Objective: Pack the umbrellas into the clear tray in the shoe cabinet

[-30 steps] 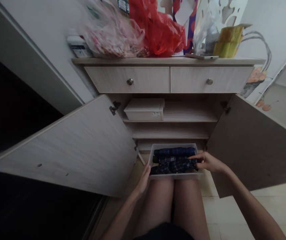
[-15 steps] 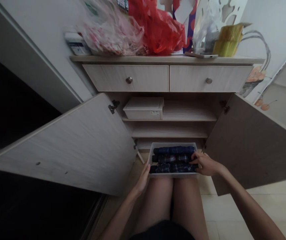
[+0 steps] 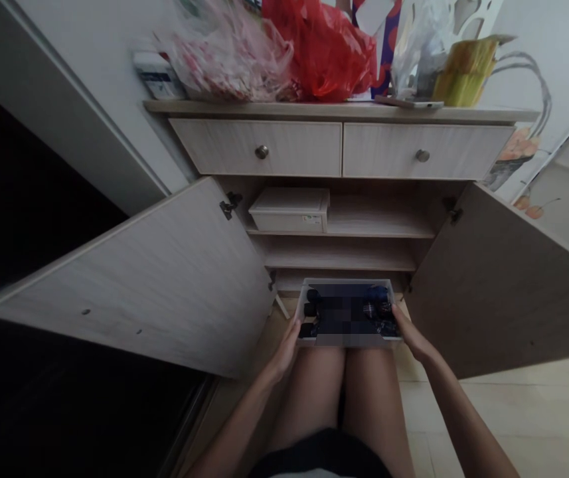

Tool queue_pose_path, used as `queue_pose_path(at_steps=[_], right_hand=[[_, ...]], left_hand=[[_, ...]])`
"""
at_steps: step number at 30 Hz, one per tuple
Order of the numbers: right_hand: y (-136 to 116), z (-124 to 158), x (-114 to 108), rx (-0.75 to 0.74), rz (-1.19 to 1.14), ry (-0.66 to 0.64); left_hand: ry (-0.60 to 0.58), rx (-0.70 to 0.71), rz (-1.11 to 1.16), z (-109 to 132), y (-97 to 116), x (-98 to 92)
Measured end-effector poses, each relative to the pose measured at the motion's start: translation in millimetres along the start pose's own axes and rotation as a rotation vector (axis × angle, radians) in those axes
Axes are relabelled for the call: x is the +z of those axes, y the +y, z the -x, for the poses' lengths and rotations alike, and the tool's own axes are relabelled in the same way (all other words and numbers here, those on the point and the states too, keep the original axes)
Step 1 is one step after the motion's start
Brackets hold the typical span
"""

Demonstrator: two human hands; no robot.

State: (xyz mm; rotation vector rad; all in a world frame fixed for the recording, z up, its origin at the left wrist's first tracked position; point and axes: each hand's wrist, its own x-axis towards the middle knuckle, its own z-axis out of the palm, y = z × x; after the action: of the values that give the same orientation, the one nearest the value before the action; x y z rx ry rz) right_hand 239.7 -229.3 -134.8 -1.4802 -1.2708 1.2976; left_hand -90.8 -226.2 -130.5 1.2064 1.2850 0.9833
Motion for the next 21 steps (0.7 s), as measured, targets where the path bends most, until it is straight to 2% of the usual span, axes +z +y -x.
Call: queue_pose_path(at_steps=[2,6,8,10,11,13,14,17,19,21], right_hand=[[2,0,4,0.049,-0.118,0.013],[0,0,3,0.059,-0.145,0.071],[0,1,2,0.076,-0.153,0.071],[2,2,1,0.088,-0.156,0.077],[3,2,1,0.086,-0.154,0.086],[4,2,2,0.070,-0.144,0.094],[5,3,2,0.057,-0.139,0.093],[6,3,3,0.038,-0.135,0.065],[7,3,3,0.033,-0.135,0.058],[8,3,4,0.028,-0.132,0.071]], left_hand=[[0.010,-0.002,0.004,1,-1,1.6],[-0.010,-0.003,0.004,2,-7,-2.7],[-0.053,-0.036,-0.006,-4,-8,-12.9],[-0.059,-0.080,-0.028,-21,-1,-29.3],[-0.028,-0.091,-0.043,-33,6,-39.2],[0.122,-0.034,-0.094,-67,29,-60.9],[0.245,0.024,-0.135,-87,45,-71.7],[0.476,0.185,-0.256,-150,97,-99.0],[0.588,0.193,-0.289,-188,129,-110.5],[0.681,0.147,-0.273,-220,152,-116.9]])
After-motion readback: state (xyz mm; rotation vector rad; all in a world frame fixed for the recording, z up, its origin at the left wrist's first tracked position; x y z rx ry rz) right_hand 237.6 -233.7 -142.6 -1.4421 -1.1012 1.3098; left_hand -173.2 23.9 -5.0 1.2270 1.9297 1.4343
